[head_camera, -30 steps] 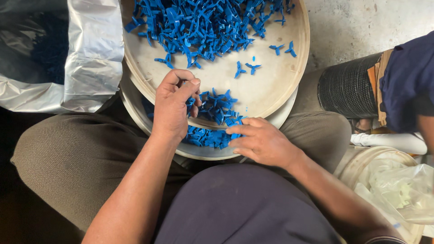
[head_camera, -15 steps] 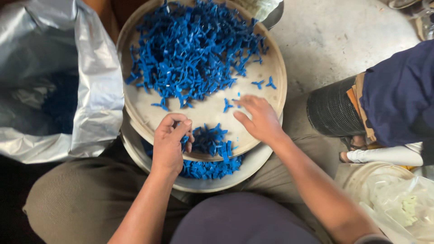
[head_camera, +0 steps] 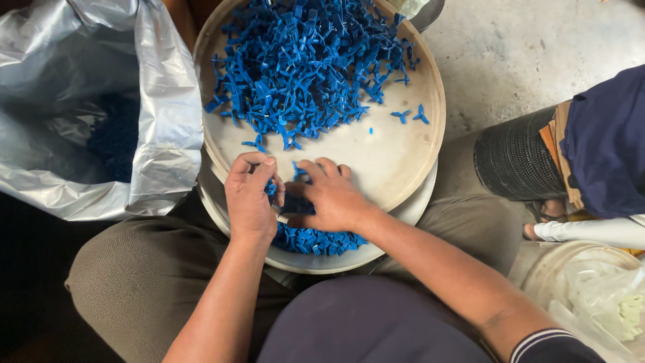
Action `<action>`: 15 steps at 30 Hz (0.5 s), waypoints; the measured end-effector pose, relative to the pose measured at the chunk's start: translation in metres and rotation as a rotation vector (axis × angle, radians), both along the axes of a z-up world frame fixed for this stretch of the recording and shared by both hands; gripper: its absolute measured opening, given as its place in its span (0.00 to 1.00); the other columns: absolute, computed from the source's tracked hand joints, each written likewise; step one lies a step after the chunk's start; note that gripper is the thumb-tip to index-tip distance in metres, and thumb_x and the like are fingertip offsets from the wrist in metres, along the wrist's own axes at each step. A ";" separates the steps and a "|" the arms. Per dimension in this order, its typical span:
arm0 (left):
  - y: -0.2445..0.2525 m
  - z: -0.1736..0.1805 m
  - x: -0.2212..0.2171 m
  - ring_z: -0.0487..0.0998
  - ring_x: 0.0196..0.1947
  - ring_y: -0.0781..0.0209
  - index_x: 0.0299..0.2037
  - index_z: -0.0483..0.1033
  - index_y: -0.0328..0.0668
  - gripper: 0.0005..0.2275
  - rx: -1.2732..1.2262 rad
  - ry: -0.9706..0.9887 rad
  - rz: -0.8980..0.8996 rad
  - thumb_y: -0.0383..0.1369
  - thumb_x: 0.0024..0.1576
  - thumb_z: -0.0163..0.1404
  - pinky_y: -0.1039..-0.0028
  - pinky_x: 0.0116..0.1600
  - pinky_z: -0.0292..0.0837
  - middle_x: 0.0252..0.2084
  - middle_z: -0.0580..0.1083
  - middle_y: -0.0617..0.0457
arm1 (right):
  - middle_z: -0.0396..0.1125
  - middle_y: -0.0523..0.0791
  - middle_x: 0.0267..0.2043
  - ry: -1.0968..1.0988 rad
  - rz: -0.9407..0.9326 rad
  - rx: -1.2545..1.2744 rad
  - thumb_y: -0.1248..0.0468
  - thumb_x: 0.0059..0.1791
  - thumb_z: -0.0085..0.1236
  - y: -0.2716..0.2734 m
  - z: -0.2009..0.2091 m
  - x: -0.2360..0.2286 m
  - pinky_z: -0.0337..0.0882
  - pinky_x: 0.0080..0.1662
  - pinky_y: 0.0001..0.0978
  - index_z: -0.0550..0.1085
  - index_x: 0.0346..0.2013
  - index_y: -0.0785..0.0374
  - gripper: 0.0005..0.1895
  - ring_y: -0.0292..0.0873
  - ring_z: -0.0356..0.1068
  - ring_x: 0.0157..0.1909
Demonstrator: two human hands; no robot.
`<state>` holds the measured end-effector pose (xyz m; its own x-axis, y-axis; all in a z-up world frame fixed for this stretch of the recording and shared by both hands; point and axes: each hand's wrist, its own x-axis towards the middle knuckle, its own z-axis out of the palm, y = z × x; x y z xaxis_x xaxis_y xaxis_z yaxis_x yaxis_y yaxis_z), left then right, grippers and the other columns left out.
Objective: The person sits on the floor and sorts blue plastic pieces from a large tray into a white bag. They pick up pieces by hand, separate them, and place them into the bag.
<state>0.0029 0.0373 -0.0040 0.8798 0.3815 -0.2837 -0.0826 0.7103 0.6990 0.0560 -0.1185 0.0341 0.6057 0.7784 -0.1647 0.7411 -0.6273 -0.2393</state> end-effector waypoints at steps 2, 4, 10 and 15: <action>0.001 0.001 -0.001 0.70 0.20 0.65 0.36 0.72 0.42 0.04 -0.006 -0.002 -0.004 0.29 0.58 0.55 0.76 0.21 0.61 0.25 0.70 0.55 | 0.60 0.49 0.63 0.073 -0.069 -0.090 0.38 0.34 0.68 0.000 0.003 0.007 0.62 0.55 0.58 0.76 0.54 0.42 0.36 0.61 0.58 0.62; 0.002 0.001 -0.002 0.69 0.20 0.66 0.36 0.72 0.42 0.04 -0.014 -0.015 0.000 0.29 0.58 0.55 0.76 0.21 0.62 0.26 0.70 0.56 | 0.64 0.48 0.56 0.142 -0.091 -0.115 0.40 0.34 0.68 -0.001 0.003 0.020 0.66 0.53 0.53 0.75 0.54 0.43 0.35 0.59 0.62 0.57; 0.001 0.002 -0.001 0.71 0.22 0.66 0.36 0.72 0.42 0.04 0.012 -0.002 -0.018 0.29 0.58 0.55 0.77 0.22 0.62 0.26 0.70 0.55 | 0.71 0.48 0.43 0.276 -0.090 -0.015 0.45 0.37 0.67 -0.019 -0.012 0.038 0.72 0.48 0.44 0.76 0.51 0.49 0.29 0.54 0.73 0.46; 0.000 0.002 -0.002 0.71 0.23 0.66 0.37 0.72 0.43 0.04 -0.008 -0.010 -0.034 0.29 0.58 0.56 0.77 0.21 0.62 0.26 0.69 0.56 | 0.71 0.48 0.44 0.293 -0.161 0.051 0.50 0.36 0.67 -0.032 -0.023 0.037 0.72 0.47 0.44 0.76 0.47 0.52 0.27 0.55 0.73 0.47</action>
